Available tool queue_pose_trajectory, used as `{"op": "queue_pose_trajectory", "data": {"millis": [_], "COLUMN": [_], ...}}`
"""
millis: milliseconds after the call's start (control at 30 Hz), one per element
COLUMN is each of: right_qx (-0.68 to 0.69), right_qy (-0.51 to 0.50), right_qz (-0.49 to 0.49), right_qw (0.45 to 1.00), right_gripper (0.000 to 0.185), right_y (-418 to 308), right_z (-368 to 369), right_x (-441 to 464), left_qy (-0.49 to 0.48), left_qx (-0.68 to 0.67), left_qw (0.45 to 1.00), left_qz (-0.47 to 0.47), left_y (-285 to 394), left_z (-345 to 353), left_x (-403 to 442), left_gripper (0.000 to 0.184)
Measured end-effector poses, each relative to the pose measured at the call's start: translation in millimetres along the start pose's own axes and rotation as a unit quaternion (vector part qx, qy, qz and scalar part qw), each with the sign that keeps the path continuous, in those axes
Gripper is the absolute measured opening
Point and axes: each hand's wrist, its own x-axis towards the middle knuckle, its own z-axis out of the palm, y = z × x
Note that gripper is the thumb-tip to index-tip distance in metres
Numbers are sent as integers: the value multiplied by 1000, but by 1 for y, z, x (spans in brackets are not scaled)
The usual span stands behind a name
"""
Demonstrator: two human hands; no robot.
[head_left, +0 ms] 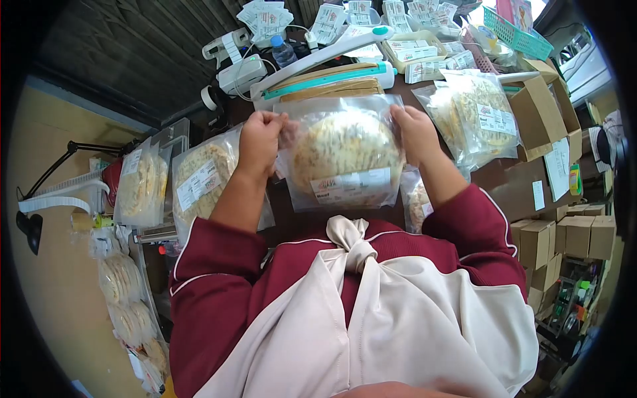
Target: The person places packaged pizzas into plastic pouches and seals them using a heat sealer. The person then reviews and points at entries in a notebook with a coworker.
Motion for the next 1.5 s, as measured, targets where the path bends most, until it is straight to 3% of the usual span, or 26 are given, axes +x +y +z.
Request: {"op": "queue_pose_trajectory", "data": {"millis": [67, 100, 133, 167, 200, 267, 367, 467, 567, 667, 767, 867, 967, 1067, 1167, 1267, 1500], "right_qx": [-29, -42, -172, -297, -415, -592, -606, -609, -627, -666, -632, -662, -649, -643, -650, -647, -645], "right_qy": [15, 22, 39, 54, 69, -49, -86, -87, -92, -95, -69, -120, -118, -122, -121, -118, -126], "right_qz": [-57, -85, -117, -148, -176, -214, -260, -251, -256, -249, -308, -280, -284, -281, -277, -280, -268], "right_qw": [998, 995, 977, 942, 890, 776, 747, 747, 730, 697, 708, 685, 696, 702, 698, 700, 704], "right_gripper": [30, 32, 36, 41, 47, 63, 70, 71, 70, 69, 70, 73, 76, 76, 78, 78, 80], "right_y": [8, 3, 3, 5, 5, 27, 61, 59, 55, 46, 52, 31, 35, 32, 31, 30, 23], "right_z": [-5, -2, 1, 8, 19, 37, 45, 48, 49, 56, 62, 67, 74, 77, 79, 81, 86], "right_x": [40, 46, 45, 41, 31, 16, 3, 6, 17, 32, 57, 73, 85, 88, 90, 92, 103], "left_qy": [16, 70, 122, 170, 122, 26, -70, 1, 9, 21, 34, 8, 67, 203, 310, 139, -44], "left_qx": [88, 187, 286, 382, 380, 371, 434, 578, 612, 584, 561, 569, 594, 453, 401, 492, 525], "left_qw": [993, 972, 936, 885, 897, 914, 869, 809, 789, 810, 827, 822, 801, 860, 799, 819, 817], "left_qz": [76, 120, 163, 204, 190, 161, 226, 109, 54, 40, 9, -22, 35, 119, 324, 262, 234], "left_y": [-21, -29, -37, -43, -44, -45, -94, -104, -95, -90, -85, -75, -81, -70, -44, -28, -37], "left_z": [9, 14, 20, 25, 33, 52, 62, 76, 84, 86, 85, 82, 79, 73, 70, 67, 70], "left_x": [29, 33, 37, 42, 38, 25, 33, 29, 36, 49, 70, 86, 97, 117, 152, 191, 226], "left_gripper": [16, 19, 21, 24, 27, 34, 48, 61, 64, 64, 64, 66, 59, 42, 27, 29, 30]}}
